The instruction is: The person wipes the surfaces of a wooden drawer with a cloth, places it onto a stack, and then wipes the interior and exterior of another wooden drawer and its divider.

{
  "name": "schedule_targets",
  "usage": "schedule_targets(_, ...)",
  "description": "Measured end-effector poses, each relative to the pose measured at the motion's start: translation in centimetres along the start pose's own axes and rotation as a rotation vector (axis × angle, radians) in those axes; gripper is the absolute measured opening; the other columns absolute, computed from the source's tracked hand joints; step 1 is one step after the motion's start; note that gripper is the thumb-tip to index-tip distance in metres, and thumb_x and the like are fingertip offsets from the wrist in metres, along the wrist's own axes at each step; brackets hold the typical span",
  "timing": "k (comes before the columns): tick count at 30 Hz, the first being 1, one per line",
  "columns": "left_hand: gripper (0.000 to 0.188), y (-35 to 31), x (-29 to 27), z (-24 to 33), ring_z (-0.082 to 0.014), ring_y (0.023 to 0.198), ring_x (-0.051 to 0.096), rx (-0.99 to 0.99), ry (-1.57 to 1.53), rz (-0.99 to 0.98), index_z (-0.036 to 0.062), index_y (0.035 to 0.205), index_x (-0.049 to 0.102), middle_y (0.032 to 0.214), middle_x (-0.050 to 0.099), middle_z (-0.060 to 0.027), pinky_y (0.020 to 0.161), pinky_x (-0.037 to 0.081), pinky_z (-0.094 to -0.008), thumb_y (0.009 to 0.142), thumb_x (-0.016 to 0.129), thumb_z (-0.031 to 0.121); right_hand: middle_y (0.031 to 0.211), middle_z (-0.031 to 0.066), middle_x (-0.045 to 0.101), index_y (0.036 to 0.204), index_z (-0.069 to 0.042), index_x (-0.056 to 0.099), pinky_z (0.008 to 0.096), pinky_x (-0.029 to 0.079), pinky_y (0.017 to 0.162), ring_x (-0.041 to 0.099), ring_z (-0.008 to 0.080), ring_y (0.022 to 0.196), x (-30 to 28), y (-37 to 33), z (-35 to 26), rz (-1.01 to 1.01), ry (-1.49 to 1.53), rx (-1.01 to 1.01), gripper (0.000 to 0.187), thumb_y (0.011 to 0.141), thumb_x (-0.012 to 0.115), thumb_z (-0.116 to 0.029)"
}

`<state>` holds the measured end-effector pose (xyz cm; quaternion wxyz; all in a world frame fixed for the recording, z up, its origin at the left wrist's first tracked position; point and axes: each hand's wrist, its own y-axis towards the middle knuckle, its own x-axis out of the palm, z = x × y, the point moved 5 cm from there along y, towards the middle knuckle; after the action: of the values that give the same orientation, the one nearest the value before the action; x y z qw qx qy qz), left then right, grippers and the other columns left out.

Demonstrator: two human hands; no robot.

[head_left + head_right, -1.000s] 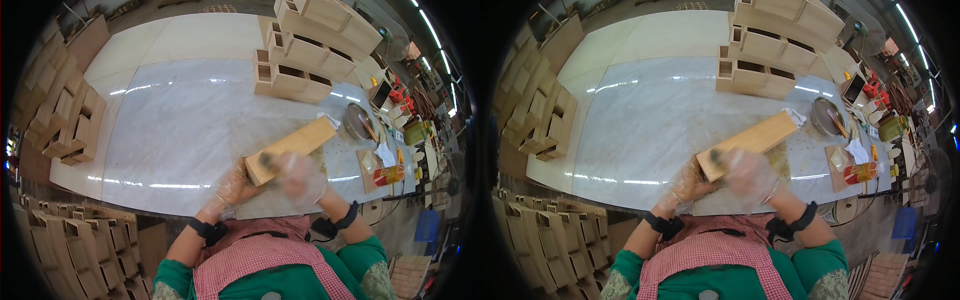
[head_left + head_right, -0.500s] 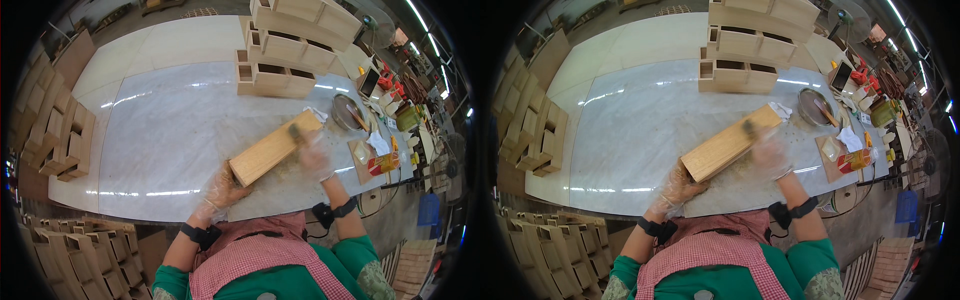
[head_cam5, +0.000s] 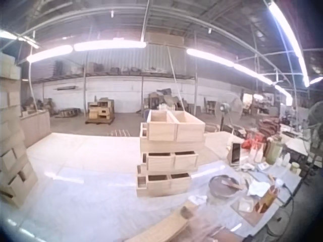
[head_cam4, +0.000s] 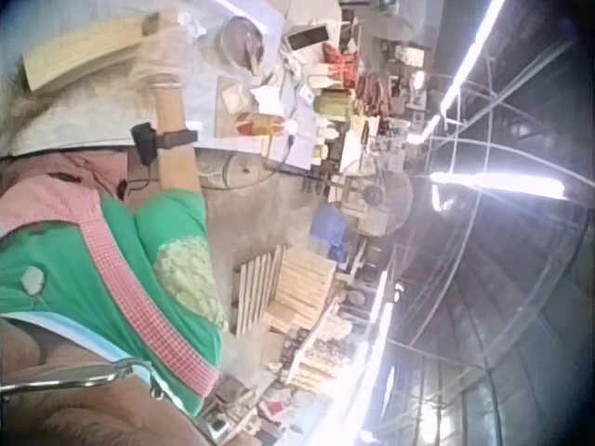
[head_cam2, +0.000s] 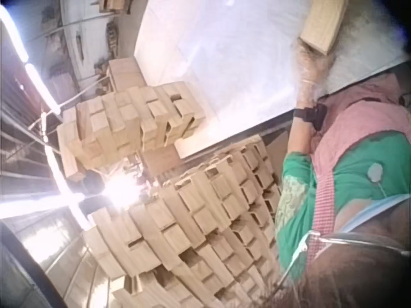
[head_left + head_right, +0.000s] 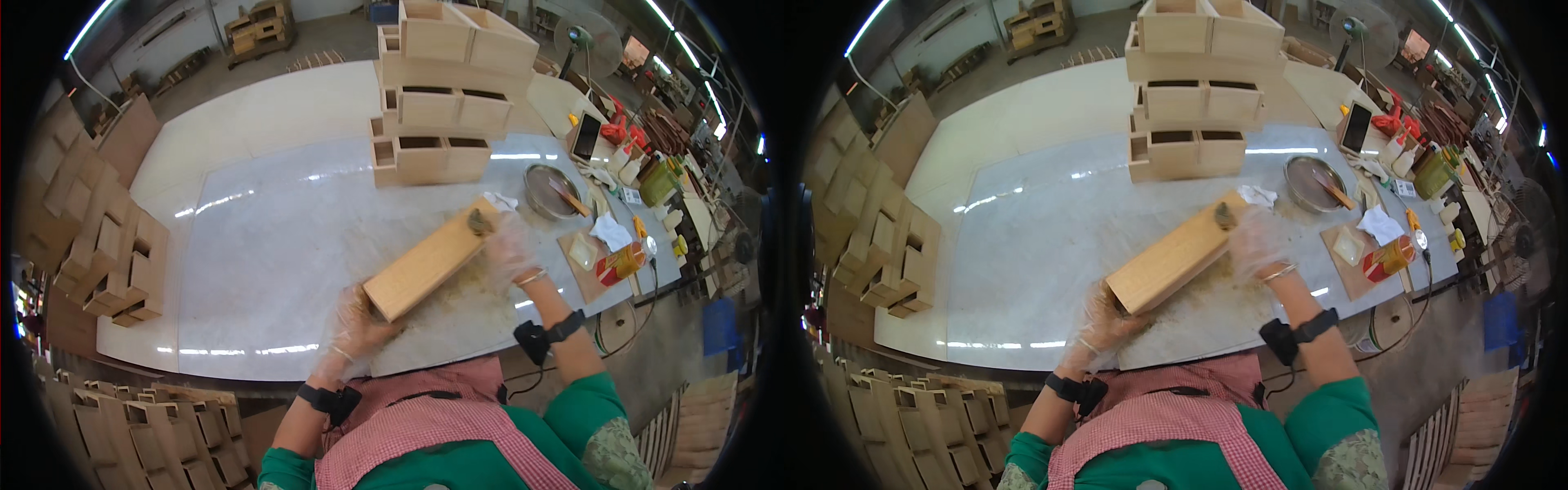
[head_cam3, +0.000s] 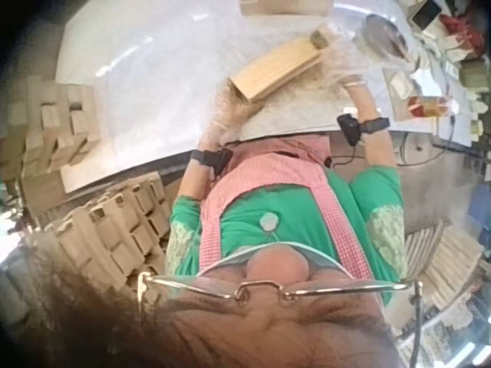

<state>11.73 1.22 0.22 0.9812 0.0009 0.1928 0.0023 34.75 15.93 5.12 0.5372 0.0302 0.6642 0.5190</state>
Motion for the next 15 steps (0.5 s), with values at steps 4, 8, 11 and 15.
schedule_targets(4, 0.074, -0.8, -2.3, 1.6, -0.0154, 0.11, 0.053, 0.162, 0.087, 0.159, 0.0032, 0.125, 0.045, 0.119, 0.057, -0.0074, 0.099, 0.042, -0.0317, 0.063, 0.085, 0.011, 0.074, 0.0105, 0.06, 0.092, -0.007, 0.066, 0.0345, 0.047, 0.055, 0.059, 0.0258, 0.06, -5.4, 3.9, 1.9, -0.154, 0.047, 0.119, 0.013, 0.083, 0.059, -0.014)
schedule_targets(8, 0.081, -0.9, -5.5, 11.8, -0.0183, 0.112, 0.051, 0.208, -0.223, 0.153, 0.0019, 0.129, 0.039, 0.119, 0.052, -0.0088, 0.099, 0.041, -0.0342, 0.064, 0.085, 0.012, 0.094, 0.0118, 0.065, 0.109, -0.012, 0.066, 0.0388, 0.05, 0.063, 0.063, 0.0258, 0.079, -12.9, 8.7, -0.5, -0.266, 0.554, 0.463, 0.028, 0.082, 0.061, -0.013)
schedule_targets(11, 0.079, -0.1, -6.0, 16.7, -0.0182, 0.114, 0.05, 0.352, -0.017, 0.144, 0.0024, 0.129, 0.04, 0.119, 0.053, -0.0091, 0.098, 0.041, -0.0341, 0.064, 0.084, 0.012, 0.099, 0.0127, 0.065, 0.116, -0.012, 0.064, 0.0391, 0.051, 0.066, 0.063, 0.0264, 0.082, -15.0, 10.2, -2.5, -0.131, 0.542, 0.167, 0.034, 0.082, 0.06, -0.013)
schedule_targets(15, 0.076, 2.1, -4.9, 17.8, -0.0184, 0.115, 0.049, 0.357, 0.035, 0.049, 0.0026, 0.13, 0.041, 0.122, 0.053, -0.0103, 0.1, 0.039, -0.0337, 0.065, 0.08, 0.008, 0.096, 0.012, 0.063, 0.118, -0.01, 0.062, 0.0377, 0.051, 0.075, 0.061, 0.0278, 0.087, -13.6, 10.3, -4.5, -0.202, 0.436, -0.075, 0.038, 0.079, 0.06, -0.013)
